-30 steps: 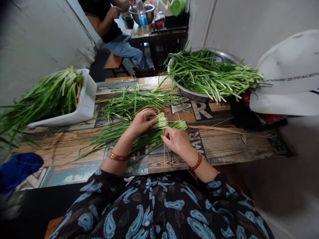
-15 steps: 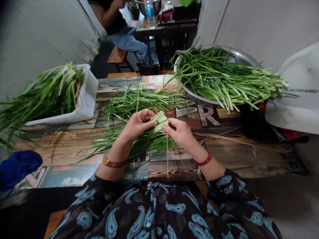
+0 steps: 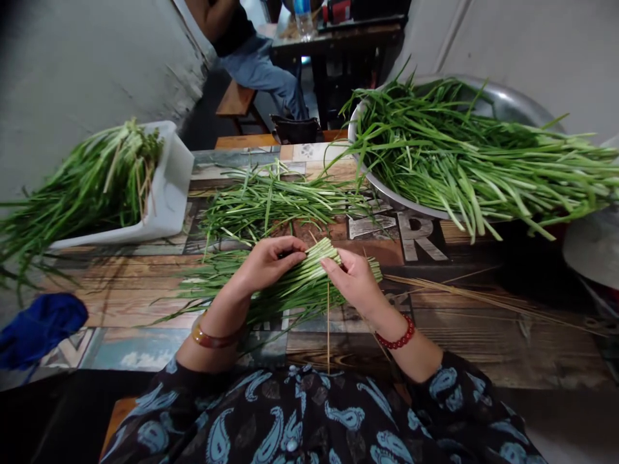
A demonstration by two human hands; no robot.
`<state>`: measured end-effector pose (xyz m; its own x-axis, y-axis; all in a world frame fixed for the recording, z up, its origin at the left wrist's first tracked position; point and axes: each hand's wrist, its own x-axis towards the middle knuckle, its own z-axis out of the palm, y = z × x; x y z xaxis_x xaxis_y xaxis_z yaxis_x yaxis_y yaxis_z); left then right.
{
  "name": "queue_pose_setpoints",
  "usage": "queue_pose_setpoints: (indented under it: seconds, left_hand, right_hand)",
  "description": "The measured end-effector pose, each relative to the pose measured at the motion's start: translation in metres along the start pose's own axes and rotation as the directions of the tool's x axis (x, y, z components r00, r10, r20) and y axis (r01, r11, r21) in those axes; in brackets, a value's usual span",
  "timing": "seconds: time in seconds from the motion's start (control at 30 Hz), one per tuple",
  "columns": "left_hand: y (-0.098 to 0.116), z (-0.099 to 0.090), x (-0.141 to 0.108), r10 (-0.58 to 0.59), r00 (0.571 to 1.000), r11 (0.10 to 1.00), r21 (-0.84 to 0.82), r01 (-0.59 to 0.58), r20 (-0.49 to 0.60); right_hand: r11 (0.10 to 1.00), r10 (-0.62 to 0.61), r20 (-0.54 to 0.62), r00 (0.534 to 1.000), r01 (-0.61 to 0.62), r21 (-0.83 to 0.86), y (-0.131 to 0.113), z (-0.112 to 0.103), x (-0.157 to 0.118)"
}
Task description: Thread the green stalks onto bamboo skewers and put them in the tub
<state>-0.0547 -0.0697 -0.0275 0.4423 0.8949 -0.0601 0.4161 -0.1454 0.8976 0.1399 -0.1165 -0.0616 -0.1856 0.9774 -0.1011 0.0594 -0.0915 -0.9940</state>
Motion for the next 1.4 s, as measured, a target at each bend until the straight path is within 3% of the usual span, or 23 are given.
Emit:
queue_pose_setpoints:
  seconds: [0.1, 0.2, 0.37, 0.47, 0.57, 0.7, 0.8, 0.97, 1.1, 1.17, 1.27, 1.4]
  left_hand:
    - [-0.002, -0.002, -0.001, -0.009, 0.999, 0.999, 0.043, 0.007, 0.051]
    - [0.0, -0.008, -0.002, -0.008, 0.999, 1.0, 0.01, 0.008, 0.042]
    - [0.003, -0.026, 0.003, -0.029, 0.962, 0.994, -0.109, -0.001, -0.273]
    - [-0.002, -0.04, 0.019, 0.085, 0.935, 0.993, 0.107, -0.051, -0.345]
    - [-0.008, -0.052, 0.04, 0.243, 0.902, 0.908, 0.412, -0.081, -0.358]
    - [-0.013, -0.055, 0.069, 0.319, 0.912, 0.801, 0.588, -0.115, -0.257]
    - [-0.012, -0.045, 0.087, 0.325, 0.939, 0.733, 0.657, -0.175, -0.112]
    - [-0.011, -0.024, 0.111, 0.344, 0.935, 0.576, 0.768, -0.279, 0.082]
    - [-0.014, -0.017, 0.122, 0.322, 0.931, 0.498, 0.805, -0.321, 0.172]
    - [-0.017, -0.017, 0.123, 0.346, 0.926, 0.532, 0.782, -0.326, 0.151]
    - [-0.017, -0.021, 0.119, 0.433, 0.901, 0.701, 0.617, -0.358, 0.032]
    - [0.008, -0.038, 0.103, 0.43, 0.883, 0.861, 0.377, -0.34, -0.186]
  right_hand:
    - [0.985, -0.052, -0.004, 0.999, 0.051, -0.165, 0.002, -0.003, -0.001]
    - [0.988, -0.045, -0.008, 0.999, 0.043, -0.147, 0.003, -0.004, -0.002]
    - [0.992, -0.056, -0.035, 0.998, 0.051, -0.118, 0.005, -0.001, -0.002]
    - [0.988, -0.089, -0.041, 0.995, 0.083, -0.128, 0.007, 0.0, -0.002]
    - [0.987, -0.105, -0.042, 0.994, 0.099, -0.124, 0.008, 0.001, -0.001]
    - [0.978, -0.126, -0.048, 0.991, 0.116, -0.172, 0.009, 0.002, 0.001]
    - [0.967, -0.134, -0.052, 0.99, 0.119, -0.227, 0.009, 0.002, 0.003]
    - [0.966, -0.146, -0.043, 0.988, 0.133, -0.221, 0.009, 0.003, 0.004]
    - [0.963, -0.168, -0.05, 0.985, 0.153, -0.22, 0.005, 0.003, 0.005]
    - [0.962, -0.187, -0.051, 0.981, 0.172, -0.214, 0.002, 0.003, 0.006]
    - [0.965, -0.187, -0.041, 0.981, 0.176, -0.195, 0.0, 0.002, 0.005]
    - [0.97, -0.156, -0.048, 0.987, 0.144, -0.196, 0.003, 0.002, 0.005]
